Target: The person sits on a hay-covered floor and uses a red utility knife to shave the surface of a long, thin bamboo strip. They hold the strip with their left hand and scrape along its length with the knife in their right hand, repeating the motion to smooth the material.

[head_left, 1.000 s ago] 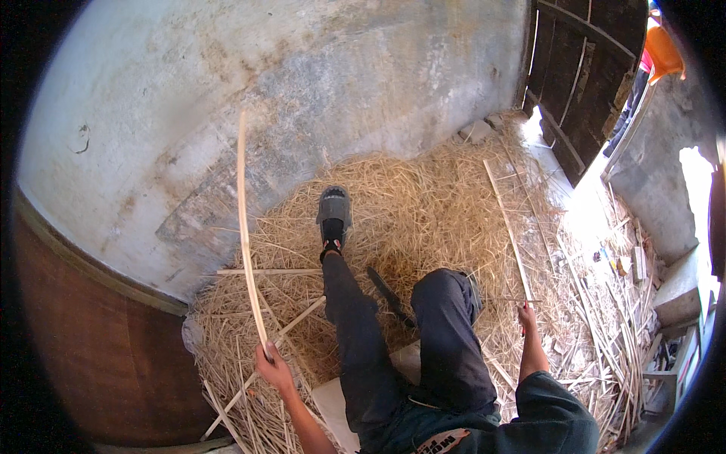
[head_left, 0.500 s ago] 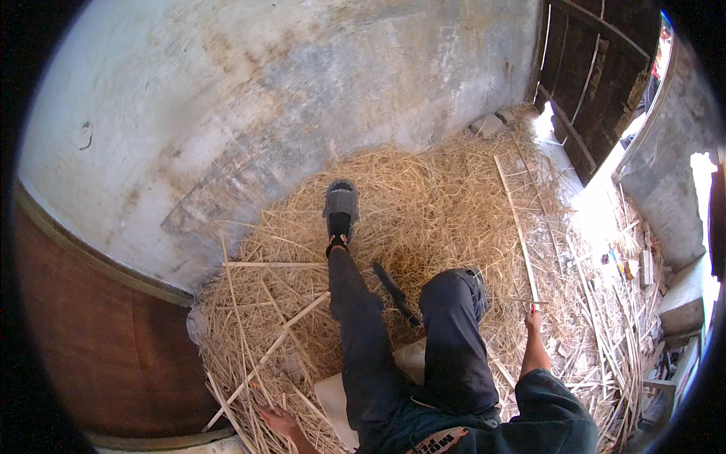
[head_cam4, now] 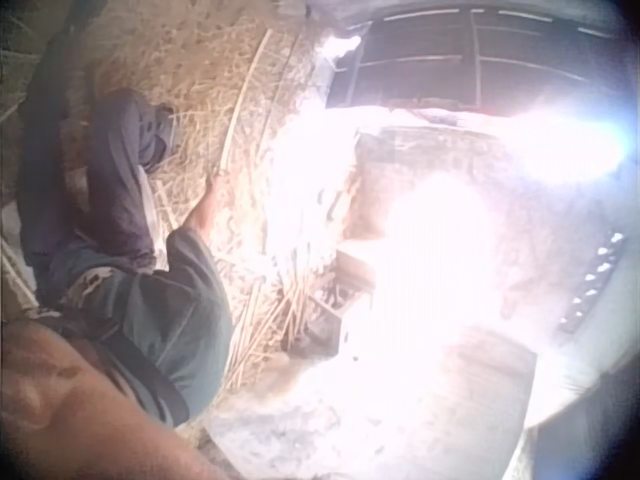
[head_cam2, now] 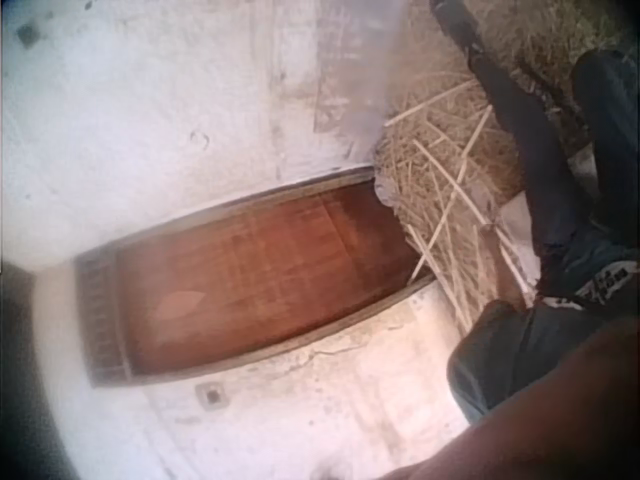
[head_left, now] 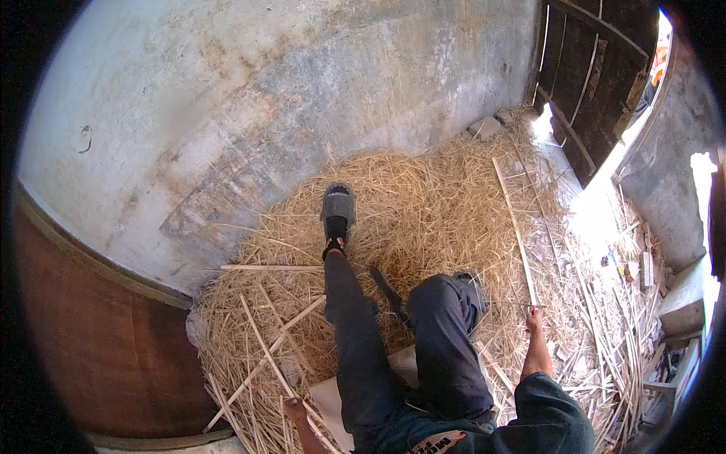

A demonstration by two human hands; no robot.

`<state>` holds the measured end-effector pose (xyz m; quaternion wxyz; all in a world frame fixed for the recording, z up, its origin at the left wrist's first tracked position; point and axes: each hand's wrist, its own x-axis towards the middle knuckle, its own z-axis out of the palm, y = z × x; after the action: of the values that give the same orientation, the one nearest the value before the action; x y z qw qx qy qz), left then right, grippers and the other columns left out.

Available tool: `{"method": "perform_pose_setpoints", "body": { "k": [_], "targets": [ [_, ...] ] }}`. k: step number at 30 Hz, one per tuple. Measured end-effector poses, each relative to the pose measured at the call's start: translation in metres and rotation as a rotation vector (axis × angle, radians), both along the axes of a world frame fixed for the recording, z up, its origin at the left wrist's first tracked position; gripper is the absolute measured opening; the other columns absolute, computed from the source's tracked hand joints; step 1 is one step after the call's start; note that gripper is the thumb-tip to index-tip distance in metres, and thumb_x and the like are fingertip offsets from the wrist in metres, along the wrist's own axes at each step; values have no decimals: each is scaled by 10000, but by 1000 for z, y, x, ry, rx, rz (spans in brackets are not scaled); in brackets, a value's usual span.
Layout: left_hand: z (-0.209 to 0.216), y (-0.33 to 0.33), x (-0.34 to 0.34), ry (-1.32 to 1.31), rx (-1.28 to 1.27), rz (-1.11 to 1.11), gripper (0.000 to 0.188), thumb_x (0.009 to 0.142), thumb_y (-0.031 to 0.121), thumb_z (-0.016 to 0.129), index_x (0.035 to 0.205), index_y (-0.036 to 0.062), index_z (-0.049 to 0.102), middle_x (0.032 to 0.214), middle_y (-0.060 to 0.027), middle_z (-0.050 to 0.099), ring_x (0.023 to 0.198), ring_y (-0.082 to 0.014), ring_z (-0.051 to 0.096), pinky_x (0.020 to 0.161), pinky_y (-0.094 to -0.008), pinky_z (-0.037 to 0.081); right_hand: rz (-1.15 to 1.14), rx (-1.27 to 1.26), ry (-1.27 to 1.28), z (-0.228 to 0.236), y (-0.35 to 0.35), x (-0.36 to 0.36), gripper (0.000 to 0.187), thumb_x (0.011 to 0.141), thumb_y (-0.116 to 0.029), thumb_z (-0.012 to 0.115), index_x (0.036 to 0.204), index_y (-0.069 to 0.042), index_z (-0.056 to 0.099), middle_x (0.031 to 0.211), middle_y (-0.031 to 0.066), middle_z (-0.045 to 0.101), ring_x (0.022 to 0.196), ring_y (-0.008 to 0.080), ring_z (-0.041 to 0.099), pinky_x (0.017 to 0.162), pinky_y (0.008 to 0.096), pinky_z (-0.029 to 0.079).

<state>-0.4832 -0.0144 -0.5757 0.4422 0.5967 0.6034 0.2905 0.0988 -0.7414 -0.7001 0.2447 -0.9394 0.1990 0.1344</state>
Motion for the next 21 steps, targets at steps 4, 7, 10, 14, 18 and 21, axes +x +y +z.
{"method": "perform_pose_setpoints", "body": {
  "k": [4, 7, 10, 14, 18, 21],
  "targets": [
    [86, 40, 75, -85, 122, -159, 188, 1041, 179, 669, 1167, 41, 650, 1046, -31, 634, 991, -162, 581, 944, -358, 496, -164, 341, 125, 0, 35, -4, 408, 996, -306, 571, 1330, -74, 545, 1071, 223, 676, 913, 383, 734, 647, 506, 642],
    [250, -1, 198, -247, 175, -317, 254, 1029, 251, 700, 1167, 44, 651, 1050, -24, 632, 1015, -149, 588, 995, -325, 466, -194, 349, 194, -7, 24, -12, 416, 964, -293, 593, 1304, -55, 566, 1089, 244, 687, 983, 424, 724, 748, 544, 627],
    [356, -51, 268, -532, 328, -518, 395, 995, 406, 721, 1160, 53, 655, 1079, -50, 635, 1030, -199, 605, 995, -353, 475, -198, 212, 64, -33, -9, 6, 417, 925, -267, 603, 1257, -14, 587, 1080, 271, 701, 993, 443, 720, 817, 540, 592],
    [463, -119, 313, -838, 576, -804, 432, 992, 474, 685, 1153, 74, 659, 1135, -107, 642, 1056, -296, 614, 1008, -449, 482, 62, 29, 14, -49, -6, 3, 396, 880, -232, 619, 1189, 15, 627, 1013, 285, 719, 965, 448, 717, 784, 536, 566],
    [502, -174, 328, -1383, 659, -1017, 504, 907, 530, 744, 1165, 111, 635, 1177, -130, 630, 1052, -319, 590, 957, -497, 482, 17, 186, 75, -46, -8, 19, 344, 892, -178, 599, 1167, 26, 629, 983, 279, 717, 947, 462, 711, 761, 537, 551],
    [530, -204, 327, -1407, 487, -1162, 536, 897, 564, 749, 1252, 176, 641, 1211, -59, 625, 1075, -256, 573, 903, -468, 491, -45, 185, 103, -39, -1, 18, 424, 902, -162, 589, 1304, -30, 554, 1049, 290, 713, 1004, 469, 704, 802, 519, 550]
  ]
}}
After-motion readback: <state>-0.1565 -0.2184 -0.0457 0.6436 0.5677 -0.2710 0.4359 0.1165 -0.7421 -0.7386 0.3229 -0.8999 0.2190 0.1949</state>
